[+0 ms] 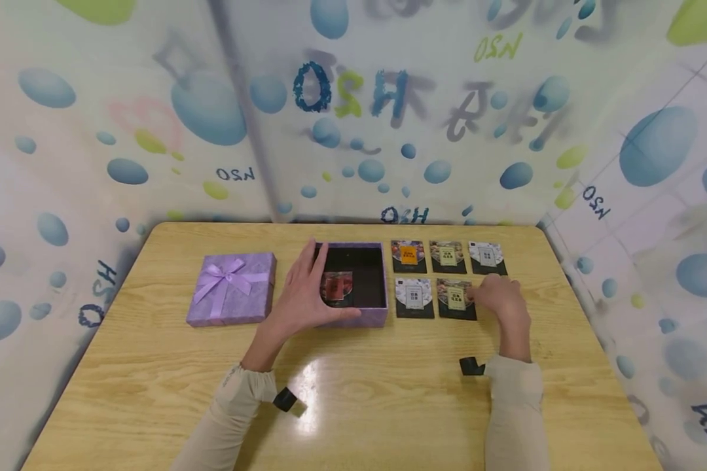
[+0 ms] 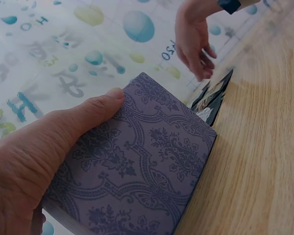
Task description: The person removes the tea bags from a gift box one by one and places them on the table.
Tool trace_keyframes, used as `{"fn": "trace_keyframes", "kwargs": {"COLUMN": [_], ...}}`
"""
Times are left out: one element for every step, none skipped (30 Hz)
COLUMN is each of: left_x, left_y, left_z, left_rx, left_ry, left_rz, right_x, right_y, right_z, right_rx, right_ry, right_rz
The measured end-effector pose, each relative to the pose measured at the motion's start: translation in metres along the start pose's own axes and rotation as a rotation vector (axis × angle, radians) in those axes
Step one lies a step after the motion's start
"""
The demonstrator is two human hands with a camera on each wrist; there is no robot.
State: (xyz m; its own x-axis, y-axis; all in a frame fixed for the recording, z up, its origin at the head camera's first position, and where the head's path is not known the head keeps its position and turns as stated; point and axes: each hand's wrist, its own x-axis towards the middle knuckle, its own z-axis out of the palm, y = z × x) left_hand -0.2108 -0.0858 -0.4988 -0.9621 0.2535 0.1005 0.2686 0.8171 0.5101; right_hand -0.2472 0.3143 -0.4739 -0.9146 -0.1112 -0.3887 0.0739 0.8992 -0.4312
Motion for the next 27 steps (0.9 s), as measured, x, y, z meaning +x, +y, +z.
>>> {"fn": "trace_keyframes", "kwargs": {"left_x": [0.000, 0.000, 0.000, 0.000, 0.000, 0.000, 0.000, 0.000, 0.000, -0.001, -0.001, -0.001, -0.001, -0.001, -0.001, -0.001, -0.001, 0.000, -0.001, -0.001, -0.001, -0.001, -0.001, -0.002, -0.002, -0.002, -0.002], "left_y": [0.000, 0.000, -0.001, -0.001, -0.001, 0.000, 0.000, 0.000, 0.000, 0.000, 0.000, 0.000, 0.000, 0.000, 0.000, 0.000, 0.000, 0.000, 0.000, 0.001, 0.001, 0.001, 0.002, 0.002, 0.002, 0.002, 0.001], "left_z": [0.000, 0.000, 0.000, 0.000, 0.000, 0.000, 0.000, 0.000, 0.000, 0.000, 0.000, 0.000, 0.000, 0.001, 0.001, 0.001, 0.002, 0.002, 0.002, 0.002, 0.002, 0.002, 0.001, 0.001, 0.000, 0.000, -0.001], "left_rx": [-0.001, 0.000, 0.004, 0.005, 0.007, 0.003, -0.001, 0.000, -0.002, -0.006, -0.008, -0.009, -0.006, -0.003, -0.004, -0.002, -0.001, -0.001, 0.000, 0.001, 0.002, 0.005, 0.008, 0.011, 0.015, 0.016, 0.015], "left_ry": [-0.002, -0.003, -0.003, -0.007, -0.011, -0.011, -0.010, -0.009, -0.009, -0.008, -0.006, -0.006, -0.008, -0.010, -0.010, -0.010, -0.010, -0.010, -0.007, -0.004, -0.003, -0.003, 0.000, 0.001, 0.004, 0.006, 0.007], "left_rz": [-0.002, -0.003, -0.004, -0.007, -0.008, -0.007, -0.005, -0.003, -0.001, 0.001, 0.003, 0.003, 0.002, 0.002, 0.002, 0.003, 0.004, 0.006, 0.010, 0.013, 0.015, 0.016, 0.019, 0.020, 0.022, 0.022, 0.023], "right_x": [0.001, 0.000, 0.000, -0.001, -0.001, -0.002, -0.003, -0.003, -0.003, -0.002, -0.001, 0.000, 0.001, 0.003, 0.004, 0.005, 0.006, 0.007, 0.008, 0.008, 0.009, 0.009, 0.010, 0.011, 0.012, 0.012, 0.013], "right_y": [-0.002, -0.007, -0.011, -0.018, -0.025, -0.033, -0.041, -0.050, -0.059, -0.068, -0.077, -0.087, -0.095, -0.104, -0.111, -0.118, -0.125, -0.130, -0.136, -0.141, -0.146, -0.150, -0.155, -0.159, -0.163, -0.168, -0.172], "right_z": [0.000, -0.001, 0.000, 0.000, 0.001, 0.002, 0.004, 0.007, 0.011, 0.015, 0.020, 0.025, 0.031, 0.037, 0.043, 0.048, 0.052, 0.056, 0.060, 0.063, 0.066, 0.069, 0.071, 0.074, 0.076, 0.079, 0.081], "right_rx": [0.014, 0.038, 0.065, 0.088, 0.108, 0.122, 0.137, 0.153, 0.168, 0.191, 0.210, 0.231, 0.251, 0.269, 0.283, 0.297, 0.302, 0.308, 0.314, 0.316, 0.316, 0.315, 0.309, 0.296, 0.283, 0.255, 0.225], "right_ry": [0.033, 0.061, 0.085, 0.112, 0.135, 0.152, 0.169, 0.188, 0.212, 0.234, 0.248, 0.261, 0.274, 0.288, 0.301, 0.314, 0.328, 0.346, 0.364, 0.381, 0.391, 0.392, 0.388, 0.383, 0.368, 0.351, 0.328], "right_rz": [-0.026, -0.052, -0.078, -0.116, -0.160, -0.196, -0.231, -0.271, -0.317, -0.358, -0.395, -0.430, -0.473, -0.515, -0.553, -0.582, -0.610, -0.637, -0.656, -0.669, -0.677, -0.682, -0.684, -0.681, -0.674, -0.665, -0.653]}}
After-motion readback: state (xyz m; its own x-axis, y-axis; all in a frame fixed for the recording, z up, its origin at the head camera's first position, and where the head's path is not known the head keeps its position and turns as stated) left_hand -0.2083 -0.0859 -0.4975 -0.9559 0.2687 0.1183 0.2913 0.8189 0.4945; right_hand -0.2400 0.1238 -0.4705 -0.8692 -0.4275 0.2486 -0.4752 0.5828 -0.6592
